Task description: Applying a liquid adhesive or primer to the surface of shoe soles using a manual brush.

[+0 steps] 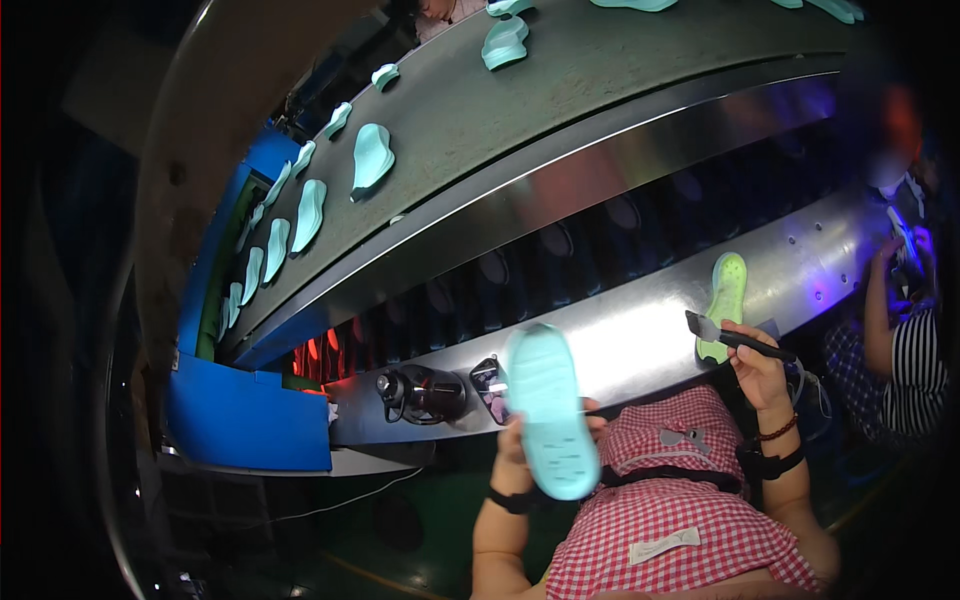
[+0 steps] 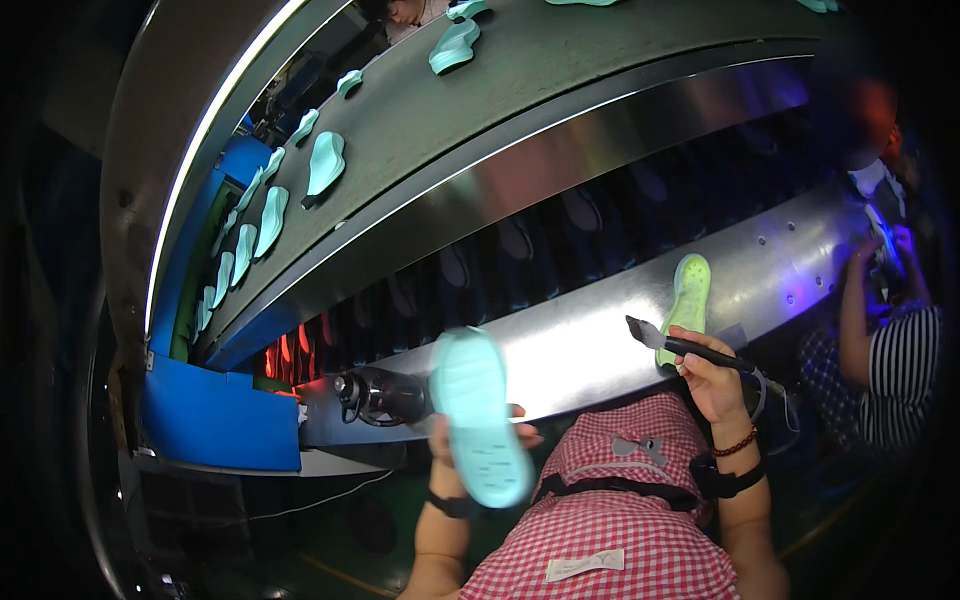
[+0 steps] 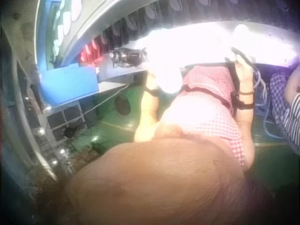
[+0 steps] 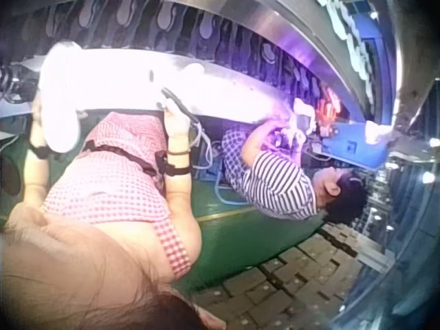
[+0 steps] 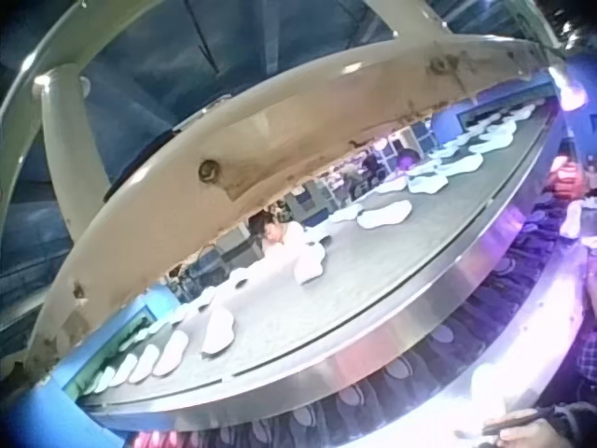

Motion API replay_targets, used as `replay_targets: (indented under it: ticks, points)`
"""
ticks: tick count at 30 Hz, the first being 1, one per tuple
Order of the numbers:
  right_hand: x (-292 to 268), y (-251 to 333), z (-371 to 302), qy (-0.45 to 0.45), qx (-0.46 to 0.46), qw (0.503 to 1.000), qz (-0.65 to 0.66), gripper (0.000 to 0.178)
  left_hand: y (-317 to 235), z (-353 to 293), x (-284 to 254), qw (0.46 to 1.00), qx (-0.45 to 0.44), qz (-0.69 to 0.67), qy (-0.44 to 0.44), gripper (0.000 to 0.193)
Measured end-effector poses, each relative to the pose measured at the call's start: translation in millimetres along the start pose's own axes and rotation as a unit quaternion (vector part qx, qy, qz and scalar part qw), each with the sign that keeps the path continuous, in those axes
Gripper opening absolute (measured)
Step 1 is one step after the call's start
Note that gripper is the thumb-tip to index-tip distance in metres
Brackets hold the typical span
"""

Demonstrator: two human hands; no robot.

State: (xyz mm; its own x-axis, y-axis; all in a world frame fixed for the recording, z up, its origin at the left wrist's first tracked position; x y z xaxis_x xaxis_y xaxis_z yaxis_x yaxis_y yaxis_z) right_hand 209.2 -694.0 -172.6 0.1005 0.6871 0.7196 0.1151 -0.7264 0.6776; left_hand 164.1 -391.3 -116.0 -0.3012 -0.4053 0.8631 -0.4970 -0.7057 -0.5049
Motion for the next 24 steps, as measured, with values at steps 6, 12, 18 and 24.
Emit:
replay_targets:
  ticks: [6, 12, 18, 24]
  points:
    - [26.9, 1.7, -0.4, 0.075, 0.004, 0.996, -0.054, 0.024, 58.1, 61.5, -34.5, 0.986, 0.034, -0.132, -0.096, 0.085]
    - [51.6, -21.7, 22.2, 0.115, 0.033, 0.979, -0.166, 0.021, 73.8, 86.7, -12.8, 0.984, 0.007, -0.117, -0.136, 0.082]
    - [52.7, -28.4, 36.6, 0.109, 0.030, 0.975, -0.190, 0.020, 79.0, 89.8, -6.0, 0.987, 0.001, -0.143, -0.078, 0.076]
    - [81.3, -22.4, 38.9, 0.099, -0.147, 0.872, -0.457, 0.020, 91.2, 94.2, -17.2, 0.972, 0.054, -0.132, -0.189, 0.072]
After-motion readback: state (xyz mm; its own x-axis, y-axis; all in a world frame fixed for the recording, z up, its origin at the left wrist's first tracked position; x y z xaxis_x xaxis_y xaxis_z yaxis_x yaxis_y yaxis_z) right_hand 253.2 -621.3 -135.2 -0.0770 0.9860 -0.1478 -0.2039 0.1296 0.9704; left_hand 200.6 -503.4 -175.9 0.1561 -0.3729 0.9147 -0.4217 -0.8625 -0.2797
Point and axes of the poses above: each hand's wrist, its own z-axis towards the middle knuckle, its own x-axis out of the palm, y = z × x, the point moved 4 cm from there along z, towards the middle knuckle, and after that the axes turned 2 degrees about -z, right-handed, at the moved point
